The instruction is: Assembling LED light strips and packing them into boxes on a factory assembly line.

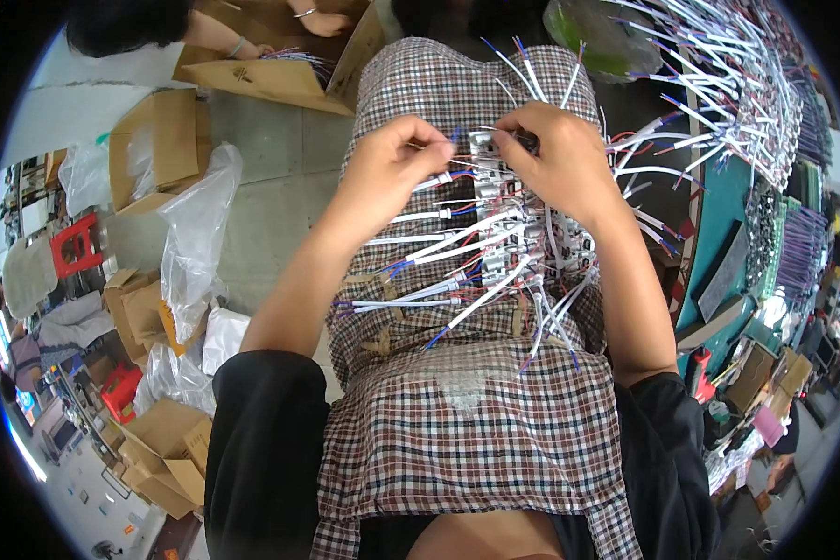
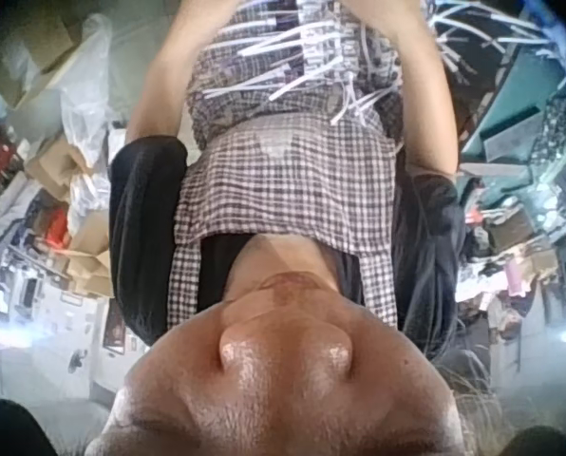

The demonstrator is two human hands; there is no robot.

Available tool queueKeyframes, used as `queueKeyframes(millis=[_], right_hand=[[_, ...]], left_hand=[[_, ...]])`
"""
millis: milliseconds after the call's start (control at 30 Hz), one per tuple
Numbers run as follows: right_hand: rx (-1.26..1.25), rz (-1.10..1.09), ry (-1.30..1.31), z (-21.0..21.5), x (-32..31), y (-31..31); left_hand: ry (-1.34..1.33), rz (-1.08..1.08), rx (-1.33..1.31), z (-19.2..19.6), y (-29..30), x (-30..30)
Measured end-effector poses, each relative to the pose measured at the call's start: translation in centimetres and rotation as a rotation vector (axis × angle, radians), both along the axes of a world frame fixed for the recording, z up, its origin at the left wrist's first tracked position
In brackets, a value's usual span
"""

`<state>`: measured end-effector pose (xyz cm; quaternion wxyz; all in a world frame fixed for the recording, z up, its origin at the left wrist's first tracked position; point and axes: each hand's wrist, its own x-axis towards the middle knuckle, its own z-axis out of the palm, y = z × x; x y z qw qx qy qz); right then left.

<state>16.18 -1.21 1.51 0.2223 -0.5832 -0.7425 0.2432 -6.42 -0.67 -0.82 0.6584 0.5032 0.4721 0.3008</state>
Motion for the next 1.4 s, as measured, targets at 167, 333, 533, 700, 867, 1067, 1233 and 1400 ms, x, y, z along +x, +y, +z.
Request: queueKeyframes(millis=[167,333,533,700,867,1067,1233,1400], right_hand=[[0.03,-0.004,0.01,-0.4,0.0,0.1],[0.033,-0.02,0.009,-0.2,0.0,-0.1],[0.041,-0.009,0.014,-0.3,-0.3,-0.1],[0.028,-0.006,-0.001,0.3,-0.4,-0.4],[0.032,0.02,-0.006,0.1,0.0,-0.2],[0.04,0.024,-0.026,-0.1,-0.2,-0.1],[0.048,0.019,-0.036,-0.2,-0.3,0.0],[0.044,0.022,-0.05,-0.1,-0.4,0.1]], left_hand=[[0.135,-0.134,0.104,0.0,0.7,-0.3],[0.162,-0.192,0.11,0.0,1.7,-0.2],[0.25,-0.288,0.036,1.8,2.6,0.3],[0.18,-0.305,0.005,0.8,2.8,0.2],[0.169,-0.356,-0.031,0.7,3.4,0.4],[0.115,-0.319,-0.068,0.1,4.1,0.7],[0.138,-0.33,-0.129,0.6,4.6,0.9],[0.107,-0.282,-0.136,0.3,4.5,0.8]])
